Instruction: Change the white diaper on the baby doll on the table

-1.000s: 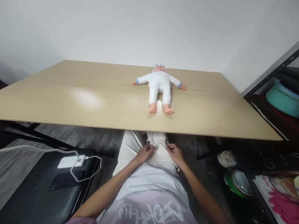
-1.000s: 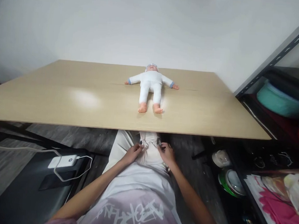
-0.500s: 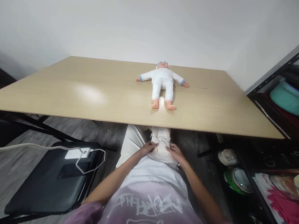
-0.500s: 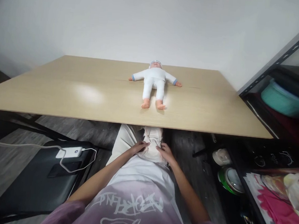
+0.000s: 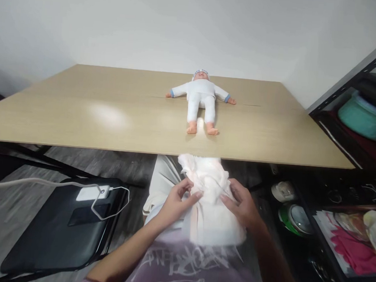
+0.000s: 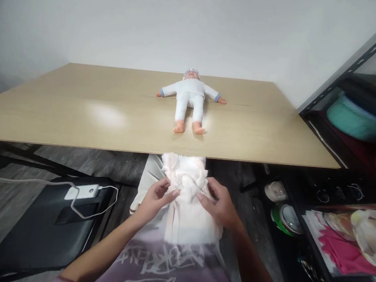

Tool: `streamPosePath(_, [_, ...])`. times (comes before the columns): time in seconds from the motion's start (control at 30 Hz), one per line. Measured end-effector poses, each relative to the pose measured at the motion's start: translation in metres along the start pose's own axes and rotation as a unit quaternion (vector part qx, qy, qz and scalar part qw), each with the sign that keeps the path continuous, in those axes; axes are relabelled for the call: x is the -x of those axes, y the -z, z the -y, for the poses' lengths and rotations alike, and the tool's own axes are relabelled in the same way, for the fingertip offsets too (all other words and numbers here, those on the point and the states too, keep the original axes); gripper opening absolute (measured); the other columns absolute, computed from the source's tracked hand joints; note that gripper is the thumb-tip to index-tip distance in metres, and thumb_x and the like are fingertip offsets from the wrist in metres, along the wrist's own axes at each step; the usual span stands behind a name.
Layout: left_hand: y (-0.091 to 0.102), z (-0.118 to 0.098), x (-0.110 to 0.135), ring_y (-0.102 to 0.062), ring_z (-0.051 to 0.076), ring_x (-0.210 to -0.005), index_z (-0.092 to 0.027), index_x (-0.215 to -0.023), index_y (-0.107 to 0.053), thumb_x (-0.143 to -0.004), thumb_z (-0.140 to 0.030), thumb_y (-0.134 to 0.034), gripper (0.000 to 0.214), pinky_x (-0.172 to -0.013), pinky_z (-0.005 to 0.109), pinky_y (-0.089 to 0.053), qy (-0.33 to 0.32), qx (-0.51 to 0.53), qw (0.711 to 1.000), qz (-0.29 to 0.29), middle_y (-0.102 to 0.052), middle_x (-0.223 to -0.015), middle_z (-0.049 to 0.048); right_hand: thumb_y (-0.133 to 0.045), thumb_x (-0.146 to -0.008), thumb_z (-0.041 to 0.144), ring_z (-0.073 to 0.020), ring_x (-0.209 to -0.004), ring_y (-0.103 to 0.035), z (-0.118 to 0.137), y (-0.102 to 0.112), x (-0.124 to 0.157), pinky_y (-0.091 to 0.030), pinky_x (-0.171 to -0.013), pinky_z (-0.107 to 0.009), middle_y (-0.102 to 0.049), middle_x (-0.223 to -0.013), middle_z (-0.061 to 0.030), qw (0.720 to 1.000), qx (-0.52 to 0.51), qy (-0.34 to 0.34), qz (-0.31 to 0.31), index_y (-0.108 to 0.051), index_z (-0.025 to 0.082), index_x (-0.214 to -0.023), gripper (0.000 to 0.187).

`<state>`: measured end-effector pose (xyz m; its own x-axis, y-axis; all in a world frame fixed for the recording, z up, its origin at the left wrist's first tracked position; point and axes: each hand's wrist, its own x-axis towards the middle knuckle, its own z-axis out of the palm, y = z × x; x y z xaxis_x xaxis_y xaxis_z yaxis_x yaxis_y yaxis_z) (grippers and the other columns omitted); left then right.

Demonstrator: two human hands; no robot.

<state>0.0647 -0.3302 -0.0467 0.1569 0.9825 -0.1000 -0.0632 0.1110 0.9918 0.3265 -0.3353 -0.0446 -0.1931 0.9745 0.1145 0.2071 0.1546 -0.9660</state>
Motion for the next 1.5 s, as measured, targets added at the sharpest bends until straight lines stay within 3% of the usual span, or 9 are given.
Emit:
streamPosePath(0.17, [-0.006, -0.034, 0.010, -0.070, 0.028, -0.106, -0.030, -0.111, -0.064, -0.085, -0.063, -0.088, 0.049, -0.096, 0.038, -0.058, -0.056, -0.005, 0.998, -0.019, -0.071, -0.111, 0.0048, -0.080, -0.098, 0.044, -0.0195, -0.074, -0.066, 0.030, -0.019, -0.003, -0.056, -0.069, -0.031, -0.072, -0.086, 0.0004, 0.994, 0.034, 0.071, -0.072, -0.072, 0.026, -0.109, 0.022])
streamPosePath(0.43, [0.002, 0.018, -0.059, -0.074, 0.024, -0.099, -0.025, -0.118, -0.062, -0.068, -0.067, -0.096, 0.073, -0.091, 0.034, -0.058, 0.077, 0.104, 0.989, -0.067, -0.075, -0.106, 0.0024, -0.077, -0.103, 0.054, -0.0261, -0.104, -0.075, -0.012, -0.060, -0.050, -0.063, -0.097, -0.038, -0.079, -0.109, -0.0053, 0.994, -0.061, 0.002, -0.087, -0.075, 0.025, -0.118, 0.032])
streamPosePath(0.6, [0.004, 0.038, -0.061, -0.075, 0.023, -0.096, -0.022, -0.115, -0.067, -0.063, -0.071, -0.100, 0.078, -0.088, 0.033, -0.058, 0.107, 0.133, 0.983, -0.074, -0.077, -0.104, 0.0026, -0.075, -0.104, 0.053, -0.0260, -0.103, -0.076, -0.039, -0.064, -0.048, -0.064, -0.095, -0.040, -0.079, -0.112, -0.0062, 0.994, -0.062, -0.016, -0.083, -0.072, 0.026, -0.125, 0.035])
streamPosePath(0.7, [0.003, 0.044, -0.059, -0.076, 0.026, -0.101, -0.022, -0.114, -0.069, -0.061, -0.070, -0.102, 0.079, -0.092, 0.035, -0.060, 0.113, 0.140, 0.981, -0.077, -0.079, -0.107, 0.0041, -0.078, -0.101, 0.051, -0.0268, -0.099, -0.075, -0.048, -0.065, -0.044, -0.065, -0.085, -0.041, -0.078, -0.112, -0.0083, 0.990, 0.007, -0.007, -0.143, -0.069, 0.026, -0.131, 0.040])
streamPosePath(0.9, [-0.001, 0.039, -0.054, -0.079, 0.034, -0.112, -0.026, -0.116, -0.070, -0.064, -0.066, -0.103, 0.073, -0.099, 0.045, -0.063, 0.146, 0.163, 0.974, -0.060, -0.083, -0.118, 0.0089, -0.073, -0.103, 0.039, -0.0342, -0.116, -0.069, -0.018, -0.055, -0.058, -0.063, -0.094, -0.056, -0.071, -0.134, -0.0144, 0.938, 0.179, 0.128, -0.267, -0.064, 0.030, -0.141, 0.040])
streamPosePath(1.07, [-0.005, 0.022, -0.047, -0.080, 0.034, -0.116, -0.025, -0.126, -0.063, -0.061, -0.060, -0.106, 0.086, -0.102, 0.044, -0.062, 0.162, 0.167, 0.971, -0.051, -0.082, -0.123, 0.0086, -0.067, -0.108, 0.031, -0.0352, -0.140, -0.064, 0.020, -0.045, -0.101, -0.052, -0.121, -0.061, -0.072, -0.144, -0.0108, 0.921, 0.288, 0.221, -0.143, -0.064, 0.033, -0.150, 0.042])
streamPosePath(1.27, [-0.004, 0.013, -0.036, -0.074, 0.034, -0.132, -0.026, -0.141, -0.052, -0.071, -0.059, -0.102, 0.092, -0.110, 0.045, -0.060, 0.151, 0.130, 0.980, -0.023, -0.075, -0.142, 0.0140, -0.067, -0.111, 0.045, -0.0384, -0.162, -0.047, 0.010, -0.051, -0.167, -0.036, -0.136, -0.060, -0.054, -0.173, -0.0172, 0.901, 0.399, 0.171, 0.017, -0.064, 0.021, -0.162, 0.056])
streamPosePath(1.4, [0.018, 0.004, -0.037, -0.070, 0.030, -0.136, -0.026, -0.148, -0.046, -0.088, -0.059, -0.090, 0.082, -0.115, 0.044, -0.056, 0.014, -0.044, 0.999, 0.003, -0.072, -0.137, 0.0140, -0.059, -0.114, 0.052, -0.0384, -0.168, -0.040, -0.004, -0.054, -0.190, -0.028, -0.139, -0.061, -0.047, -0.179, -0.0181, 0.890, 0.432, 0.131, 0.058, -0.057, 0.020, -0.169, 0.063])
streamPosePath(1.5, [0.044, -0.023, -0.048, -0.076, 0.026, -0.111, -0.027, -0.153, -0.049, -0.103, -0.051, -0.075, 0.061, -0.102, 0.042, -0.059, -0.106, -0.222, 0.966, 0.086, -0.077, -0.121, 0.0096, -0.056, -0.116, 0.054, -0.0371, -0.169, -0.039, -0.008, -0.053, -0.192, -0.026, -0.139, -0.060, -0.045, -0.181, -0.0173, 0.885, 0.441, 0.138, 0.056, -0.053, 0.022, -0.172, 0.065])
